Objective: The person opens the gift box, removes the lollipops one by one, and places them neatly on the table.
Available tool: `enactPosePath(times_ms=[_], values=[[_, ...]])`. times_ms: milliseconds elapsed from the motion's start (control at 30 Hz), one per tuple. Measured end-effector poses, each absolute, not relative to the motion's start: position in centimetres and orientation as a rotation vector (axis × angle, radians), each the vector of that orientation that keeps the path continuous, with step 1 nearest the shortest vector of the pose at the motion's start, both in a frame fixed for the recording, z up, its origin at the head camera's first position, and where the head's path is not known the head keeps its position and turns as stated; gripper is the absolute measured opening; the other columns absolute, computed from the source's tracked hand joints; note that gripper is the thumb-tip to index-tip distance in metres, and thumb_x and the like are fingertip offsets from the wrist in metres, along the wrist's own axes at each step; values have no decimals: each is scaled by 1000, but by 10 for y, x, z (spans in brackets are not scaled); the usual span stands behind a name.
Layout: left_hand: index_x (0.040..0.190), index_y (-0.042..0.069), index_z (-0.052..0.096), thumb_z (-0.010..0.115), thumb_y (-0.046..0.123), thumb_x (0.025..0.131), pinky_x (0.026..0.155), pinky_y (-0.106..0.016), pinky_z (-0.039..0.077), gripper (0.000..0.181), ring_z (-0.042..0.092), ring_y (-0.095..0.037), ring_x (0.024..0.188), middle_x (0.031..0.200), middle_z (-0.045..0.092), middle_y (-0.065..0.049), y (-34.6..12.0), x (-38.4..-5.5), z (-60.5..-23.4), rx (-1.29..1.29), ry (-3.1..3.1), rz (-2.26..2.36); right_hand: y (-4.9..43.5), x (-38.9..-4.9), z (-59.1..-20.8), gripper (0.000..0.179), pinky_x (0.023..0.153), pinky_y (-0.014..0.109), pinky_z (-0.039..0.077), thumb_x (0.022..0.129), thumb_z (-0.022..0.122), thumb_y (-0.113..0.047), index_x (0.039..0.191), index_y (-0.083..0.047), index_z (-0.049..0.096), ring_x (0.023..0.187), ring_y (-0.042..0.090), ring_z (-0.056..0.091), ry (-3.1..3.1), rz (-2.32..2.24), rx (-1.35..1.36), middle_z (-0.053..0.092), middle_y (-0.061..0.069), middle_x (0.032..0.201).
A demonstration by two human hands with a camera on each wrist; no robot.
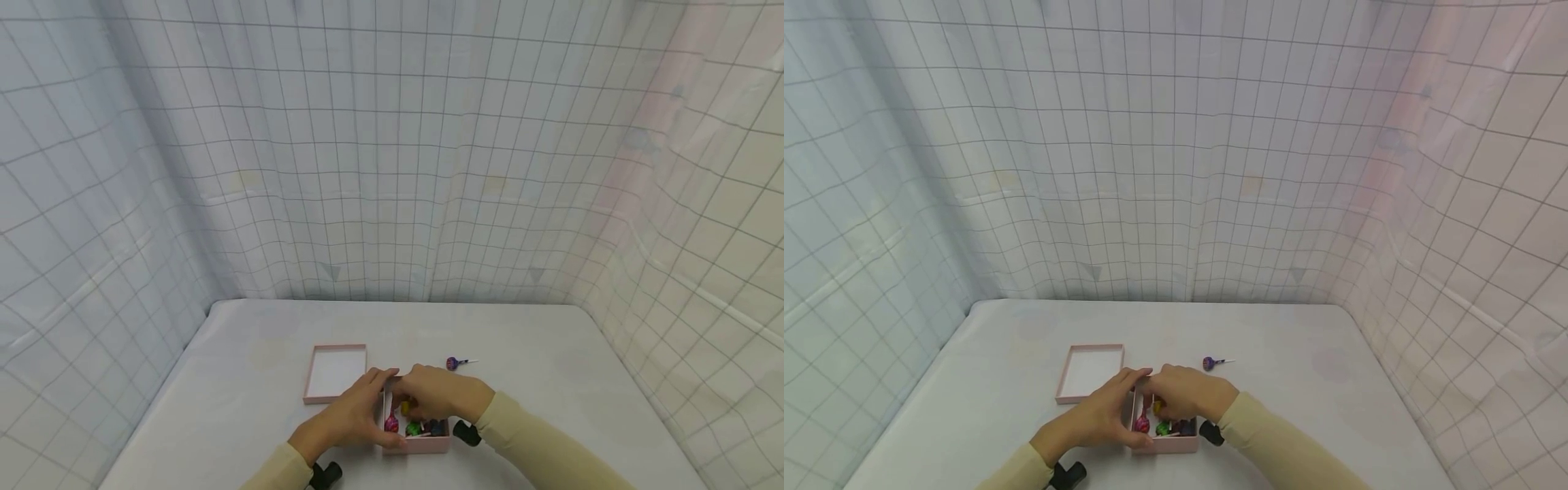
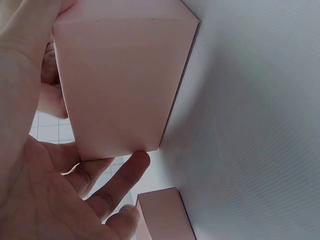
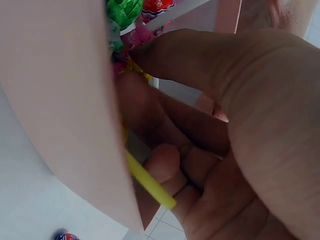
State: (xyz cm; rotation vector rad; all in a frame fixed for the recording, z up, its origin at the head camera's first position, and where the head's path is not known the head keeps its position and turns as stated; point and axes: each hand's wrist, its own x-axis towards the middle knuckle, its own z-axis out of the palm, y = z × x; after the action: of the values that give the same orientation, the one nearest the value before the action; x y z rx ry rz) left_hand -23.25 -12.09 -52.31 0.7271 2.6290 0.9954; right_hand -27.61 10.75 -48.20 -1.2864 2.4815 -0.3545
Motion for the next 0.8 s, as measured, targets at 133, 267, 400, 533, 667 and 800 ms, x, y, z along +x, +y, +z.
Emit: enactPosePath(times_ms=[133, 267, 400, 533, 667, 800], values=[[179, 10, 41, 102, 62, 84, 128, -65, 54, 124, 60, -32, 150, 167, 57, -9, -119, -234, -523, 708, 2639, 976, 110, -276, -484, 15, 76, 13, 58, 102, 92, -10, 116, -14, 88, 78, -3, 62, 2514, -353, -1256, 84, -6, 98], [179, 9, 41, 103, 61, 83, 128, -66, 53, 125, 60, -34, 153, 167, 57, -11, -119, -234, -523, 695, 2641, 971, 112, -278, -487, 19, 81, 14, 60, 100, 94, -12, 117, -14, 88, 83, -5, 65, 2535, -368, -1253, 85, -7, 101], [179, 10, 42, 102, 62, 83, 128, -66, 54, 124, 60, -34, 152, 167, 57, -12, -119, -234, -523, 694, 2642, 966, 113, -279, -488, 19, 83, 13, 61, 99, 95, -14, 117, -14, 88, 86, -7, 67, 2520, -403, -1261, 85, -10, 102], [178, 11, 42, 102, 62, 84, 128, -65, 54, 123, 61, -33, 151, 166, 58, -11, -119, -235, -525, 696, 2636, 967, 115, -279, -487, 15, 83, 12, 60, 100, 93, -11, 114, -13, 88, 86, -8, 67, 2487, -462, -1267, 85, -9, 102], [178, 11, 43, 102, 63, 84, 128, -64, 54, 122, 61, -33, 151, 166, 58, -10, -119, -235, -525, 695, 2632, 967, 115, -280, -487, 13, 85, 13, 59, 101, 92, -11, 113, -15, 89, 89, -7, 67, 2477, -512, -1262, 85, -10, 103], [178, 10, 42, 101, 62, 85, 129, -64, 54, 122, 60, -31, 149, 166, 58, -10, -119, -235, -525, 703, 2631, 965, 117, -282, -491, 15, 87, 14, 59, 100, 92, -10, 113, -17, 89, 93, -2, 70, 2490, -554, -1268, 84, -12, 106]])
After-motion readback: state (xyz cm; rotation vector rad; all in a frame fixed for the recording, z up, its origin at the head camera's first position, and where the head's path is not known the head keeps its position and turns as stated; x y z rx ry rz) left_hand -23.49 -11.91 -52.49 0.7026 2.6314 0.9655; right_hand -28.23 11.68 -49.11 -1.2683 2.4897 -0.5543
